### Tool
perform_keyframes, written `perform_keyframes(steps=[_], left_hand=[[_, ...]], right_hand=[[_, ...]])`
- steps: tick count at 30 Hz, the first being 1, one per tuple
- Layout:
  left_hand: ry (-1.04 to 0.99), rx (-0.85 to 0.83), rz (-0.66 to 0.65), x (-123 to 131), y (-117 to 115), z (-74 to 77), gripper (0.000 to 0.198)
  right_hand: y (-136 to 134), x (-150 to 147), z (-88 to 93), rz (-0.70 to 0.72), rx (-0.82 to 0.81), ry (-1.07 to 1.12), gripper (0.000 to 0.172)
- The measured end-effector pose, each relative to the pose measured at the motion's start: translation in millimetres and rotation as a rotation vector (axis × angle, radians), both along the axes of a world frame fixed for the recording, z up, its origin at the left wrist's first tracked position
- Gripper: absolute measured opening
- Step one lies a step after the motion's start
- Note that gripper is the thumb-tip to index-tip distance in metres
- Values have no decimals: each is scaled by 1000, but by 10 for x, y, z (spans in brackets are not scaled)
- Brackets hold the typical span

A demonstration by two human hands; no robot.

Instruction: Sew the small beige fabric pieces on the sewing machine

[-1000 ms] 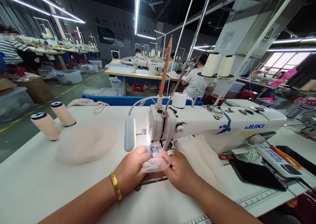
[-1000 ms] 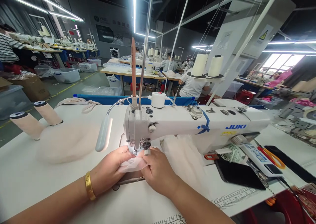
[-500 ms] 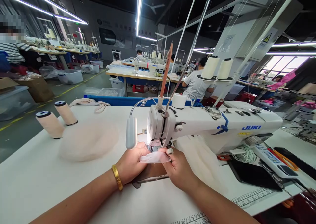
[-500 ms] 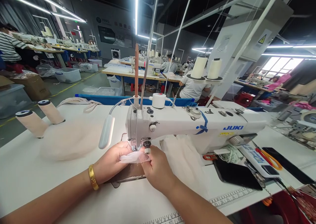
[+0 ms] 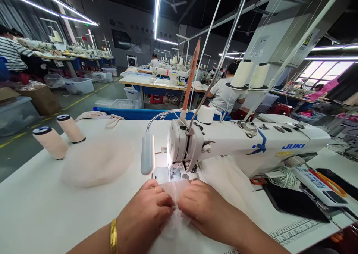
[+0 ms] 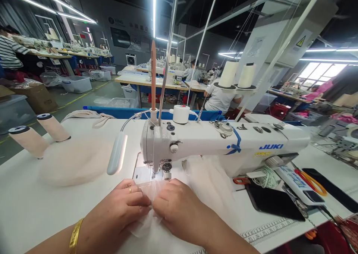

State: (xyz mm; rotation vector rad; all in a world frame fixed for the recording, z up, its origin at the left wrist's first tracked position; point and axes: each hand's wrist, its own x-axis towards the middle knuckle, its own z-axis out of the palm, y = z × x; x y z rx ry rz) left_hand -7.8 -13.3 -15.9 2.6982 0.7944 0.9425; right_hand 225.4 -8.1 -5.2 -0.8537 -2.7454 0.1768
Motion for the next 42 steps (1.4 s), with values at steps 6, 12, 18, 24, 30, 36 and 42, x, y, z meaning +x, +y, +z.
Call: perform_keyframes(steps=[6,12,18,24,30,36,42], left_hand=[[-12,47,27,33,0,25,27],[8,35,28,-9,59,61,34],[39,65,54,-63,143,46,32],[58,103,53,-82,239,16,31],[110,89,64,-92,319,-58,32],[77,-197,140,-98,403,-92,33],[24,-374,137,-81,469,24,29]], right_hand=[[-8,4,25,-15,-10,-23,20],[13,-14,1,-44,21,8,20],[82,-32,-89,-62,68,10,17],[135,-45,-150,-92,39,28,21],[160,-62,-189,-141,92,79,23],[180,-124,-162,-217,-57,350,22],[164,-191,-91,-320,-142,519,24]])
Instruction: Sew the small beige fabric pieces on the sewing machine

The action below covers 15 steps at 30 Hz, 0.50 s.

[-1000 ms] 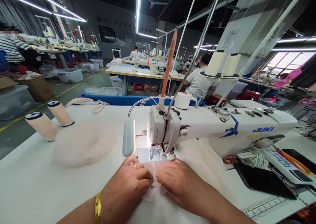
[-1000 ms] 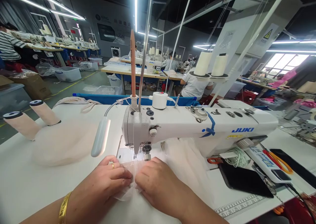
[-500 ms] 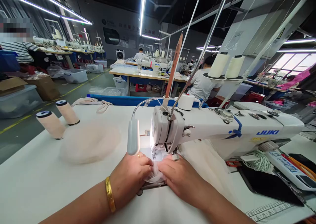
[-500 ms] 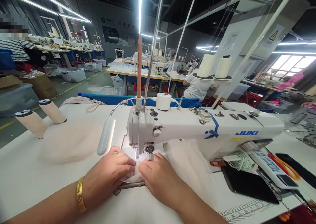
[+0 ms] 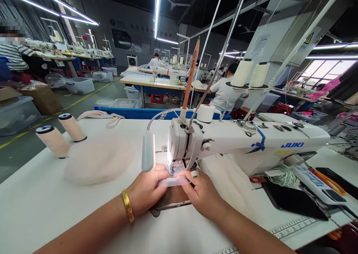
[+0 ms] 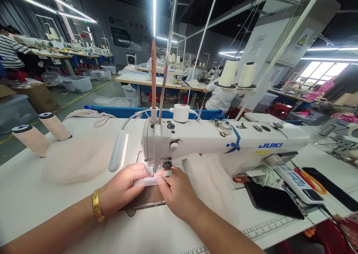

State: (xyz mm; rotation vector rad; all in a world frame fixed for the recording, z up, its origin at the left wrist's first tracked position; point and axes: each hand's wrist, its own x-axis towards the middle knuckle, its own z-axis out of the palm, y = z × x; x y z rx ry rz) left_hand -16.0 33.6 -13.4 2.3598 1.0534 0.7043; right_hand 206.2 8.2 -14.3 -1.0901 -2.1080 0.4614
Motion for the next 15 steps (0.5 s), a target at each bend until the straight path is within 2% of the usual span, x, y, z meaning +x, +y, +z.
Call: perform_keyframes(steps=[3,6,9,12,15], left_hand=[[36,174,-26,0,-71,4,27],[30,322,-100,-3,-204,-12,28],[40,379,-176,-4,-325,-12,30],[78,410,-186,-2,-371,4,29],[100,420,-171,-3,-351,2,31]], right_hand=[[-9,55,-9,53,51,-84,23],[-60,137,32,204,109,-312,17],[-139,180,136,285,92,-476,11],[-186,174,214,287,66,-508,15],[-181,161,208,273,86,-517,17]])
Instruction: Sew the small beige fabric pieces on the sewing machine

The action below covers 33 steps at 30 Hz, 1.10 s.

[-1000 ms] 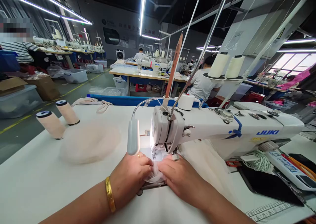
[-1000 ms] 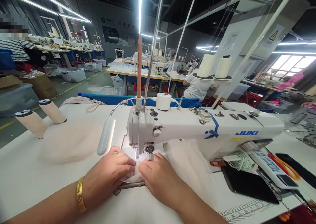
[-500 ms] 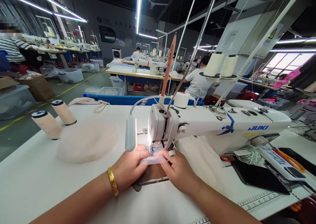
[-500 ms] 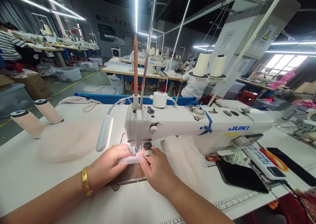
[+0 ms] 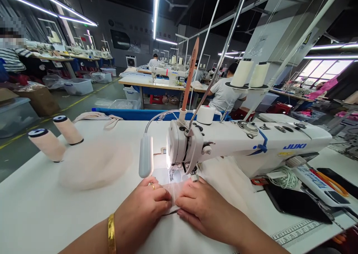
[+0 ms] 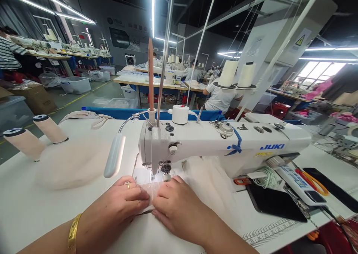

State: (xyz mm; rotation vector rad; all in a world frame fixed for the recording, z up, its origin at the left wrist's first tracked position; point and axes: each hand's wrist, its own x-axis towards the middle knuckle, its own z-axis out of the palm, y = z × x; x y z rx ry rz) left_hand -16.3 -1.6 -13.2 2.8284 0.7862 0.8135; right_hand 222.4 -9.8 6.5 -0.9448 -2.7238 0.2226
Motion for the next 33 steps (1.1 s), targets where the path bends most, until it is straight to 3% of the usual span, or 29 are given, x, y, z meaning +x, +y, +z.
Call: perform_keyframes(steps=[9,19,33], left_hand=[[4,31,38,-55,142,-34,34],[54,80,-1,-55,167,-26,27],[42,136,65,-106,343,-78,30]], right_hand=[[97,-23,-160,-52,64,12,14],[122,-56,-241,-85,61,18,13],[182,-80,-335,-148,87,86,9]])
